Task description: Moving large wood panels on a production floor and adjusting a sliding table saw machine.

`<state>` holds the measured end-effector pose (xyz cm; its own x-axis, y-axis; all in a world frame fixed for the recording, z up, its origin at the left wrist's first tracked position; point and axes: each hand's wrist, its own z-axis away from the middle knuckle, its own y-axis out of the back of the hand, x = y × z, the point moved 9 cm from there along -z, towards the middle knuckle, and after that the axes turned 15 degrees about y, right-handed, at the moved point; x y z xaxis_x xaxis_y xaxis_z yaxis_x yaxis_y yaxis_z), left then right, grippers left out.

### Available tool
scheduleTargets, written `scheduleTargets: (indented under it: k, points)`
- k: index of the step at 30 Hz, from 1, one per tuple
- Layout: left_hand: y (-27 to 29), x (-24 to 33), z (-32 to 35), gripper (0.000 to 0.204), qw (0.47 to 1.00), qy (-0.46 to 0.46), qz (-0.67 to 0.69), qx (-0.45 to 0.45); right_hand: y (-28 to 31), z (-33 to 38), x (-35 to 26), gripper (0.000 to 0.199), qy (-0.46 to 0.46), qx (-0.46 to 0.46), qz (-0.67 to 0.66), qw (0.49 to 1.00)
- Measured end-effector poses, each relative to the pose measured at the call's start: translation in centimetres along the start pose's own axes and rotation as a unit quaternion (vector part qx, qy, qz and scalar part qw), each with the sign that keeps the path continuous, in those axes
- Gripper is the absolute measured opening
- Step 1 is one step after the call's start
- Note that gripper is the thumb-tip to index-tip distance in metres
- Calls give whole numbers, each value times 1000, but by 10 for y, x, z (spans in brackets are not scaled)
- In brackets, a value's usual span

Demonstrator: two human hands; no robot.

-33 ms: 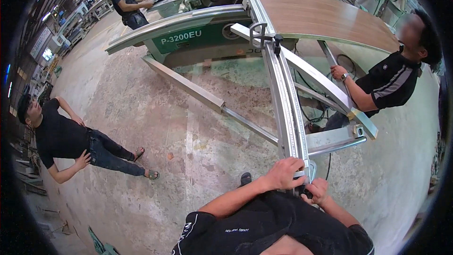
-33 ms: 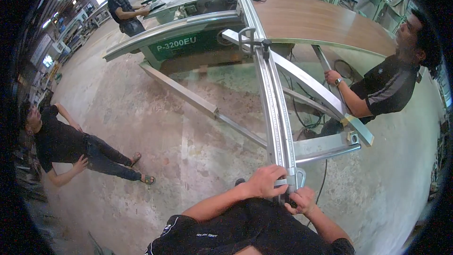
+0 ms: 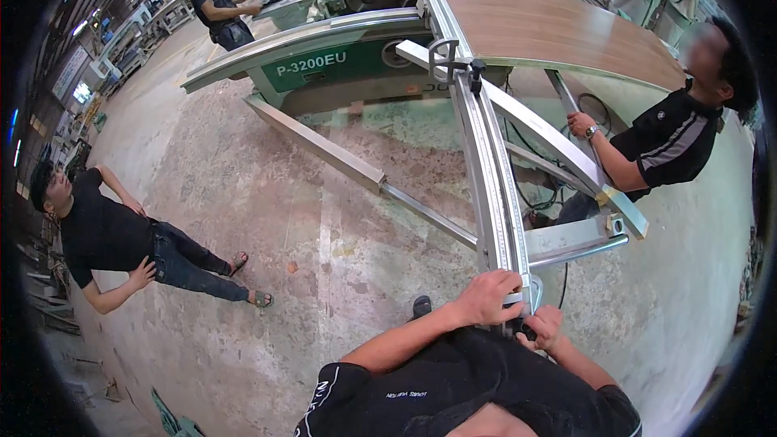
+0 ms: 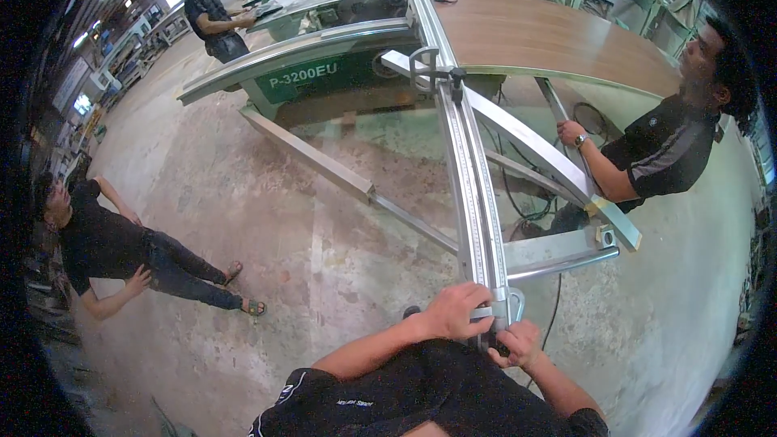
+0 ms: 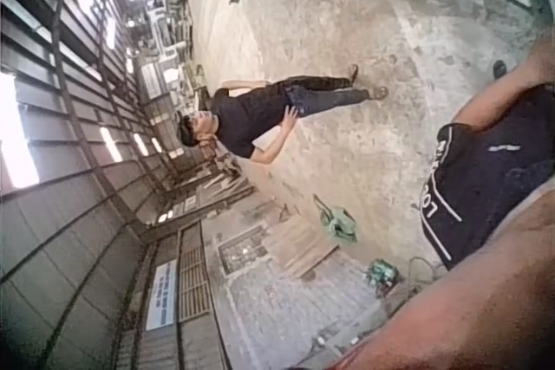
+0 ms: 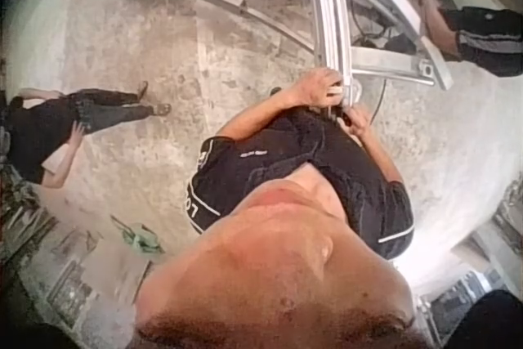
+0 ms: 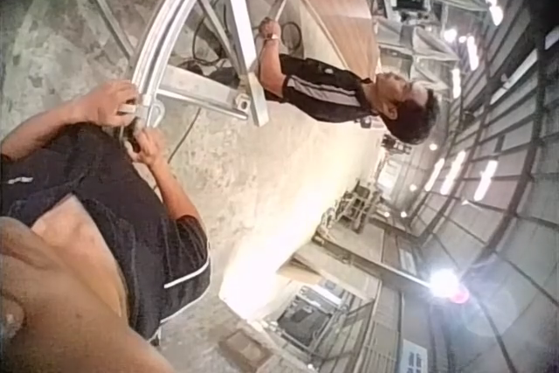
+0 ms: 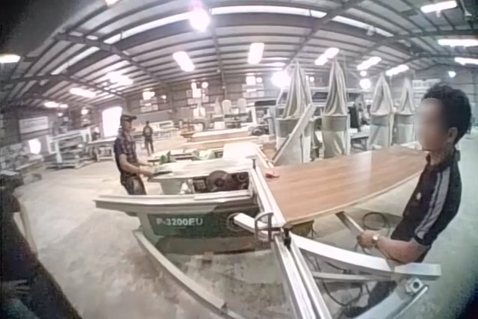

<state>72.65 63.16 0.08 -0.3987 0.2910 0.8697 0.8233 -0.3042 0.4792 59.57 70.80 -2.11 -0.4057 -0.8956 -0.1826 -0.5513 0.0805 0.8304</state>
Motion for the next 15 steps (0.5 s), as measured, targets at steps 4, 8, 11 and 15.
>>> scheduleTargets:
  k: [4, 8, 11, 15]
  points:
    - [0, -4, 3, 30, 999, -19, -22, 25, -1, -7, 1, 29, 9, -6, -6, 1000]
    - [3, -1, 17, 32, 987, -107, -21, 119, -13, 19, 2, 29, 26, 36, -15, 999]
    - [3, 2, 20, 25, 983, -114, -50, 135, -7, 17, 0, 28, -28, -7, -26, 999]
    - [4, 6, 24, 24, 984, -112, -72, 117, 2, 1, -6, 32, -37, 69, -35, 996]
